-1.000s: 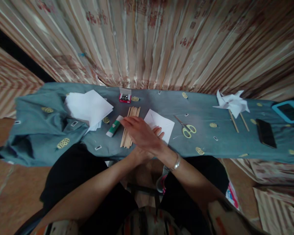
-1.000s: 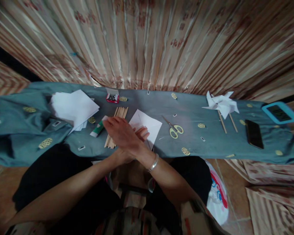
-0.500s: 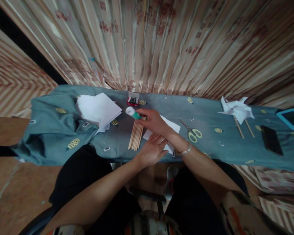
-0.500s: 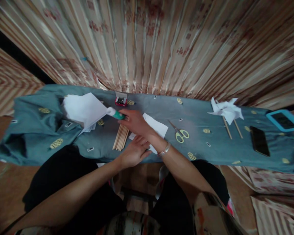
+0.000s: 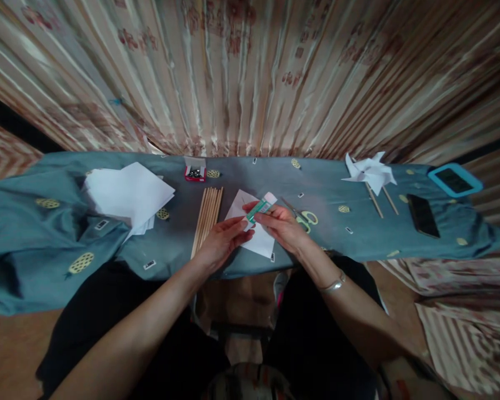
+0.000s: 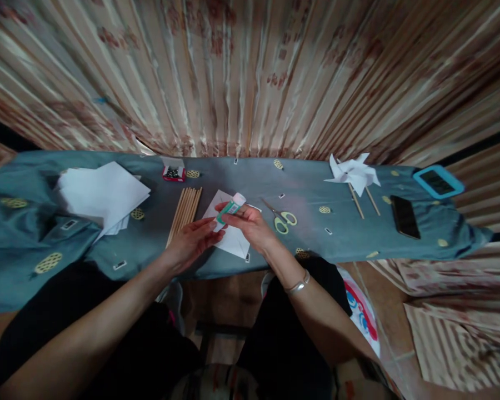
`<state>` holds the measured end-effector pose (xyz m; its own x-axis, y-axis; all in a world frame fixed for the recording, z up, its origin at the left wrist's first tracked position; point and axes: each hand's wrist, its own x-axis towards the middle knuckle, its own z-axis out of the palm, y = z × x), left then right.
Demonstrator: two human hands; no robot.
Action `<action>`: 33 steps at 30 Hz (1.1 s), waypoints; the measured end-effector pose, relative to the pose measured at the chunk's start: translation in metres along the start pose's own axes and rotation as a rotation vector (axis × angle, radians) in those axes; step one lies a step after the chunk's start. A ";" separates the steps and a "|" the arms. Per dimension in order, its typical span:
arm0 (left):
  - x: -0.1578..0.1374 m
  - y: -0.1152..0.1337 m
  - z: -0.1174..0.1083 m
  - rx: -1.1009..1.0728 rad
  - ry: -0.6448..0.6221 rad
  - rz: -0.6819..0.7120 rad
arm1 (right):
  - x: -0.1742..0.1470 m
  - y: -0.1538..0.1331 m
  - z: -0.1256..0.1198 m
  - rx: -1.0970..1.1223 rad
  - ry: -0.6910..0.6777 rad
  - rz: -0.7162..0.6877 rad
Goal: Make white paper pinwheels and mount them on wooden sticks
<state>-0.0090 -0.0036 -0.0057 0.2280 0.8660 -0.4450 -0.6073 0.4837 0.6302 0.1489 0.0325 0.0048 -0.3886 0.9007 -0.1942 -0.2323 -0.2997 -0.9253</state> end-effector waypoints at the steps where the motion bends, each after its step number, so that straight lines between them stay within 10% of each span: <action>1: 0.000 -0.001 0.000 0.001 0.007 -0.002 | 0.001 0.000 -0.001 0.011 -0.002 0.007; 23: 0.004 -0.003 0.007 0.138 0.072 0.177 | 0.004 0.002 0.003 0.185 0.200 0.063; 33: -0.002 0.014 -0.019 0.402 0.214 0.340 | 0.008 -0.033 -0.039 0.257 0.385 -0.113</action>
<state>-0.0321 -0.0006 -0.0080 -0.1144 0.9568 -0.2674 -0.2729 0.2285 0.9345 0.1878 0.0613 0.0209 -0.0010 0.9686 -0.2485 -0.4856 -0.2177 -0.8466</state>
